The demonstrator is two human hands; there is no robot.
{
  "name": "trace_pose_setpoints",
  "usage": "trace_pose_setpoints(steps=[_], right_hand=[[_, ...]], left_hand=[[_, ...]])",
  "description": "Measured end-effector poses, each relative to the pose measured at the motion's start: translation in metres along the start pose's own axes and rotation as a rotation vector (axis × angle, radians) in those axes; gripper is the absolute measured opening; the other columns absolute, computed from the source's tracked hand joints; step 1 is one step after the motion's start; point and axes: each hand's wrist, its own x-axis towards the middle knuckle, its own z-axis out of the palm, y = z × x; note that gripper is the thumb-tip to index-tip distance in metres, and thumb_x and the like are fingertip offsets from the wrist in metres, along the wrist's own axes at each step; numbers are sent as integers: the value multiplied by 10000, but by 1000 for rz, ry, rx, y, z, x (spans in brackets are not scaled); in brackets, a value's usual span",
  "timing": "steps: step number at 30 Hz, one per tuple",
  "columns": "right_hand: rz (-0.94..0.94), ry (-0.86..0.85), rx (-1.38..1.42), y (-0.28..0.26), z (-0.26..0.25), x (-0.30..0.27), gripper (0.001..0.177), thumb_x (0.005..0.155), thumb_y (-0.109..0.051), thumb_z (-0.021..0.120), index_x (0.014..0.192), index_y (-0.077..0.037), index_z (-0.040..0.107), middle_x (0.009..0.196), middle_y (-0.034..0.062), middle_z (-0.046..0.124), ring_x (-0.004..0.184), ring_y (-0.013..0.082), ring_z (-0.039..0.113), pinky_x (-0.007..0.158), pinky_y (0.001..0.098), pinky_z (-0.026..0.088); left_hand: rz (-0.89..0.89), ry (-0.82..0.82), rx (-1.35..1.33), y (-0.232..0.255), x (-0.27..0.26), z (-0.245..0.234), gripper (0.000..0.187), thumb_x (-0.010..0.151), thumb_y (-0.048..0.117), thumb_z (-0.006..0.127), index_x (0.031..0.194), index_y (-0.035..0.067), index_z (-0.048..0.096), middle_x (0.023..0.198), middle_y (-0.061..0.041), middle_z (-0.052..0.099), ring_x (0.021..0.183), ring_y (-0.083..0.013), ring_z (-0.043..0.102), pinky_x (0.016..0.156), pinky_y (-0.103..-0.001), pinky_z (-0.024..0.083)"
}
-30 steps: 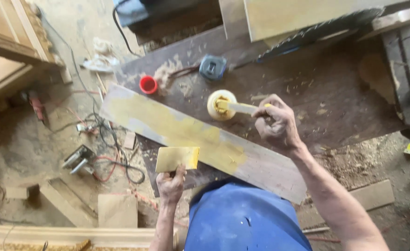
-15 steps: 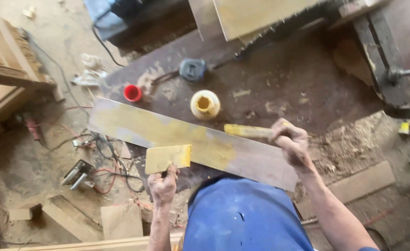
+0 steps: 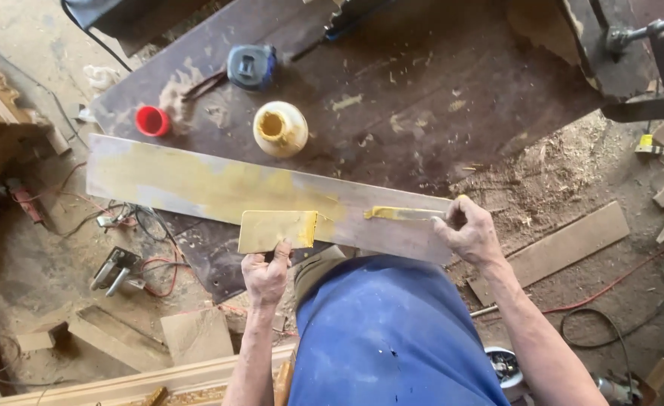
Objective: Applying and smoothing wood filler on a wooden plank using a spreader stick and a block
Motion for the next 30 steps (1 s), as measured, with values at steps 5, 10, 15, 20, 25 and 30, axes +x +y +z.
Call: trace_pose_setpoints(steps=[5, 10, 15, 20, 25, 30], right_hand=[[-101, 37, -24, -28, -2, -8, 96, 900, -155, 783, 966, -115, 726, 819, 133, 669, 715, 293, 698, 616, 342, 544], [-491, 183, -327, 44, 18, -37, 83, 871, -81, 763, 884, -162, 765, 956, 65, 634, 742, 279, 687, 638, 382, 587], [-766, 376, -593, 63, 30, -63, 162, 832, -39, 786, 942, -156, 804, 1046, 85, 694, 877, 248, 723, 769, 345, 595], [-736, 525, -492, 77, -4, -64, 84, 916, -19, 657, 886, -52, 728, 952, 119, 693, 811, 318, 662, 759, 412, 538], [-322, 632, -107, 25, -4, -63, 59, 1034, -59, 605, 988, -47, 640, 833, 100, 594, 742, 270, 567, 744, 384, 468], [83, 414, 192, 24, 34, -40, 105, 1020, -187, 565, 984, -124, 490, 842, 27, 513, 780, 170, 487, 709, 329, 427]], left_hand=[[-285, -88, -493, 1, -23, 3, 333, 888, 276, 727, 657, 36, 731, 536, -65, 665, 477, -164, 671, 506, -263, 592], [-91, -45, -94, 0, -42, 35, 238, 839, 148, 818, 638, 49, 738, 483, -54, 638, 434, -119, 622, 475, -247, 530], [-26, -102, -139, 20, -47, 24, 220, 828, 103, 835, 655, 11, 735, 468, -63, 598, 468, -122, 597, 551, -278, 553], [42, -126, -213, 19, -52, 8, 232, 862, 49, 771, 639, 22, 717, 472, -63, 617, 412, -94, 570, 460, -226, 510], [199, -311, -88, -8, -55, 46, 58, 849, -30, 724, 872, -66, 763, 630, -121, 655, 618, -145, 678, 632, -235, 566], [137, -238, 84, -17, -27, 113, 195, 819, 235, 800, 749, 58, 762, 568, -92, 666, 576, -217, 717, 551, -363, 578]])
